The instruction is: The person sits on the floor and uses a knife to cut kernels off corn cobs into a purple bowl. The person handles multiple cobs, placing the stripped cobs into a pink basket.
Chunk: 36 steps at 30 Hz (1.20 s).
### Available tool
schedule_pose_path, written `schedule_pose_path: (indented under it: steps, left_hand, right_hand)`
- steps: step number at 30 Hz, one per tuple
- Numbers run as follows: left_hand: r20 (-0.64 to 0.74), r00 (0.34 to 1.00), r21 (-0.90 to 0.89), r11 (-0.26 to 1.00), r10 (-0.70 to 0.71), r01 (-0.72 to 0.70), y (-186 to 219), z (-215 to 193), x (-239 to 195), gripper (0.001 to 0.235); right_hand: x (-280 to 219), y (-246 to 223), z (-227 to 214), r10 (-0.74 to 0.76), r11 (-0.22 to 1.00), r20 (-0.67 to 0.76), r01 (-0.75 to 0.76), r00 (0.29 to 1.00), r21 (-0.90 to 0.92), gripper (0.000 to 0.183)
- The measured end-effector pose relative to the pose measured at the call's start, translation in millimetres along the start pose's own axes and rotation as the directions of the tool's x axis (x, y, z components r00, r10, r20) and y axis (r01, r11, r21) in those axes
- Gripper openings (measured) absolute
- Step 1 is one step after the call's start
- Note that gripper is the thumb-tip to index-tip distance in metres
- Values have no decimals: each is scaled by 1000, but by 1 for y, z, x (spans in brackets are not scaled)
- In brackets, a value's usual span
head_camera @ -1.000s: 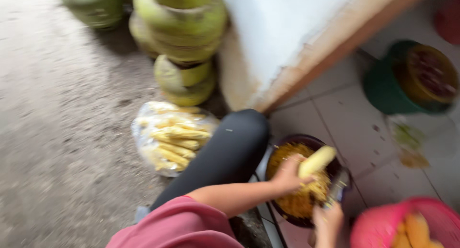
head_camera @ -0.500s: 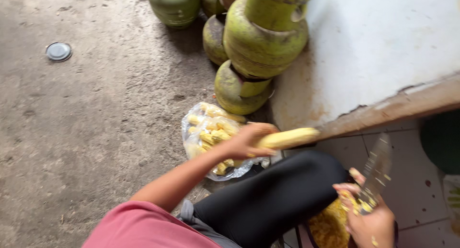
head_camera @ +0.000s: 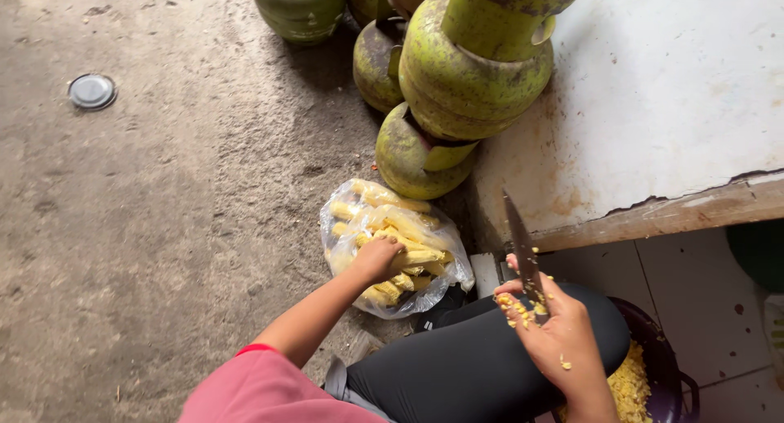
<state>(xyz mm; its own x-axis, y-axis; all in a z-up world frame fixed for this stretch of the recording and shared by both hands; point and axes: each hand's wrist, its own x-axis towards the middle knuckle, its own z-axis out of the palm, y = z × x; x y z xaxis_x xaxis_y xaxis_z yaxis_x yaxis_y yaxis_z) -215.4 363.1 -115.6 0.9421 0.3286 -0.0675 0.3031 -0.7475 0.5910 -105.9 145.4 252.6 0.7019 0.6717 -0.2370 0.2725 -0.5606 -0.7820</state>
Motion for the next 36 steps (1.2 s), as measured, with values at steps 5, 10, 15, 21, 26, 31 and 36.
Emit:
schedule_pose_path:
  steps: [5, 10, 15, 21, 26, 31, 36]
  left_hand:
    - [-26, 997, 200, 977, -73, 77, -6, 11, 51, 36]
    - [-77, 985, 144, 976, -155, 165, -21, 30, 57, 47]
    - [-217, 975, 144, 986, -56, 89, -23, 30, 49, 44]
    - [-79, 990, -36, 992, -120, 117, 16, -20, 32, 34]
    - [-519, 832, -273, 885, 195, -377, 129, -115, 24, 32]
    - [-596, 715, -285, 736, 366, -614, 276, -200, 11, 29]
    - [-537, 530, -276, 457, 656, -845, 392, -187, -9, 40]
  right_hand:
    - [10, 23, 11, -23, 992, 33, 18, 999, 126, 26]
    - [12, 27, 17, 17, 944, 111, -52, 994, 324, 54]
    - [14, 21, 17, 85, 947, 106, -113, 991, 301, 50]
    - [6, 17, 13, 75, 947, 71, -93, 995, 307, 48]
    - [-17, 6, -14, 59, 946, -127, -15, 990, 325, 65]
    - [-56, 20, -65, 43, 979, -416, 44, 908, 197, 44]
    - [-86, 103, -107, 189, 874, -653, 178, 734, 453, 78]
